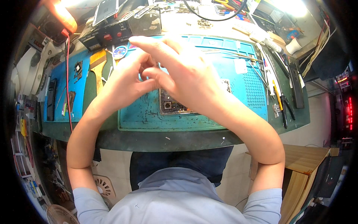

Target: The person disassembles a smartphone, removes the back cover, and uses tweezers to manipulate internal components and connectors. They clean the internal area with a wipe, reconnect the battery, and test the device by powering it on to verify the screen display. Finally, they reassemble the phone by placing the back cover back on.

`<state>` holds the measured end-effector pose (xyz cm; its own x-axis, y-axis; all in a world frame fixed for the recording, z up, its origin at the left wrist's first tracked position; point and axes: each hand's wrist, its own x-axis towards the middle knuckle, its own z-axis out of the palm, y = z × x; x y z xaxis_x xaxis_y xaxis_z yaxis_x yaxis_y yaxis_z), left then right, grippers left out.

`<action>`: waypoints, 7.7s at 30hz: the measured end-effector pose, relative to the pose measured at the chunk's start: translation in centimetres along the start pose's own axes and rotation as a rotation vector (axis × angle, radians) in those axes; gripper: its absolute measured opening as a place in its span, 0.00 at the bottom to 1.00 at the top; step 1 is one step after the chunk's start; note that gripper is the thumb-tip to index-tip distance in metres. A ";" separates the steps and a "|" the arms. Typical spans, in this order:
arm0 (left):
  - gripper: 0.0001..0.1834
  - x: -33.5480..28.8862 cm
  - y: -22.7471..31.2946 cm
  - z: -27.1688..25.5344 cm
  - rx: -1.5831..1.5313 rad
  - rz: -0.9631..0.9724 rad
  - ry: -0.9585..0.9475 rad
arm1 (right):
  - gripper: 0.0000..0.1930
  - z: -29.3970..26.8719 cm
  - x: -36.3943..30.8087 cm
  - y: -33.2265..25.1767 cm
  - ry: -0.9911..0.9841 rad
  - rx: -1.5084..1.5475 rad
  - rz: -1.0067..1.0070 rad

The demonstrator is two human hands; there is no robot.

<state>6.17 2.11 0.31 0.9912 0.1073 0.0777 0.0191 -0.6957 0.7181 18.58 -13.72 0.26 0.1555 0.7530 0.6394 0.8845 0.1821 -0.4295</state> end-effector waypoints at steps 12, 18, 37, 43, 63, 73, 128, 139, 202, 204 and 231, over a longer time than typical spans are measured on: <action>0.19 -0.2 -0.5 0.5 -0.129 0.131 0.094 | 0.34 -0.1 -0.5 -0.1 -0.027 0.099 0.115; 0.26 -0.1 -2.0 0.9 -0.059 0.130 0.143 | 0.33 -0.1 0.0 -0.5 -0.002 -0.002 0.024; 0.10 0.0 -1.9 2.6 -0.136 0.018 0.078 | 0.32 -1.2 -1.8 0.9 0.026 0.197 0.192; 0.10 -0.1 -1.4 2.7 -0.114 -0.038 0.066 | 0.32 -1.4 -1.7 0.8 0.009 0.143 0.174; 0.16 -0.1 -0.5 1.6 -0.062 -0.037 0.013 | 0.23 -2.3 -1.1 0.8 0.019 -0.050 0.025; 0.27 1.1 1.3 1.2 -0.167 -0.070 0.055 | 0.27 -1.9 -0.8 0.8 0.016 -0.021 -0.010; 0.08 0.7 -0.5 1.0 -0.057 0.024 0.009 | 0.30 -1.9 -1.0 0.3 0.095 0.100 0.084; 0.05 1.0 0.2 1.3 0.426 0.260 -0.031 | 0.28 -3.1 -1.2 1.2 0.169 0.132 0.142; 0.55 -3.3 0.3 2.4 0.338 0.313 0.082 | 0.18 -9.5 -7.3 3.3 -0.174 -0.624 0.300; 0.56 -3.2 -0.1 2.4 0.388 0.378 0.150 | 0.18 -9.5 -7.2 3.1 -0.269 -0.304 0.254; 0.40 -4.7 -2.6 2.5 0.289 0.451 0.424 | 0.14 -8.8 -6.3 -1.2 -0.066 -0.604 -0.171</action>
<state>1.75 1.60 -3.69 0.7745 -0.0097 0.6325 -0.2913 -0.8930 0.3430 20.39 -24.22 2.39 -0.0207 0.7859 0.6179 0.9898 -0.0712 0.1237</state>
